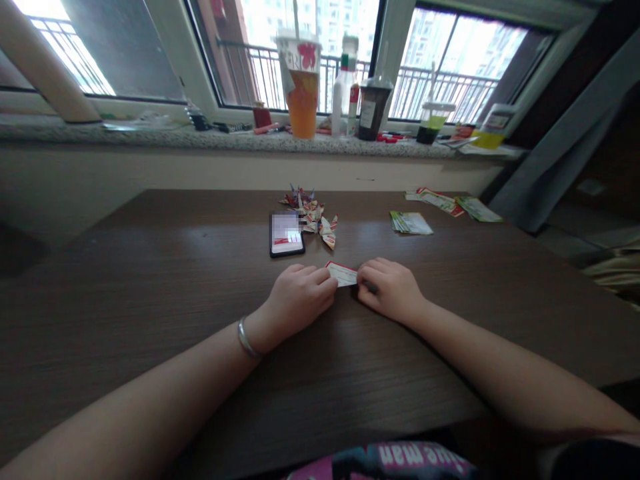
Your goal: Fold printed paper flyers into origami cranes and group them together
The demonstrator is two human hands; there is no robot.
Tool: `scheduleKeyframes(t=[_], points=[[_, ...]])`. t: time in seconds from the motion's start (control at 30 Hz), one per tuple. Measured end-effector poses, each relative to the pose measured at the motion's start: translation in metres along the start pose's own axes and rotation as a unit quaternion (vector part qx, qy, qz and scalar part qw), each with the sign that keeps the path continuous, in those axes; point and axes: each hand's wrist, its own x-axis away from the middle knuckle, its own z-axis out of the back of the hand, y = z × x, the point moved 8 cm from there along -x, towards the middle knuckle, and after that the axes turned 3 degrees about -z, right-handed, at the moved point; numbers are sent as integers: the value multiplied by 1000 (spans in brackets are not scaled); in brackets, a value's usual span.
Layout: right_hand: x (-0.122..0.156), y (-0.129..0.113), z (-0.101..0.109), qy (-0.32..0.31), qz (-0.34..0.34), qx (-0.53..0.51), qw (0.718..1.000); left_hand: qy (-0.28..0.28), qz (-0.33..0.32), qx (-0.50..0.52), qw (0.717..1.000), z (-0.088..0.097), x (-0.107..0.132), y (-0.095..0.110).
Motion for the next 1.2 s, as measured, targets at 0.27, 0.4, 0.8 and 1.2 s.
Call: scheduleKeyframes(t=[0.27,0.4,0.8,1.2], points=[[10,33,-1,13,-69,-22,997,-8,5,-13,1000,-7,3,-8],[14,46,-3,14,-82,-25,996,-6,9,-21,1000,-11,5,-11],[21,71,-5,42,-117,-19,992,-16,8,-15,1000,-19,8,-16],[8,7,1,10,57,-40,998,-9,10,37,999,-12,1,-10]])
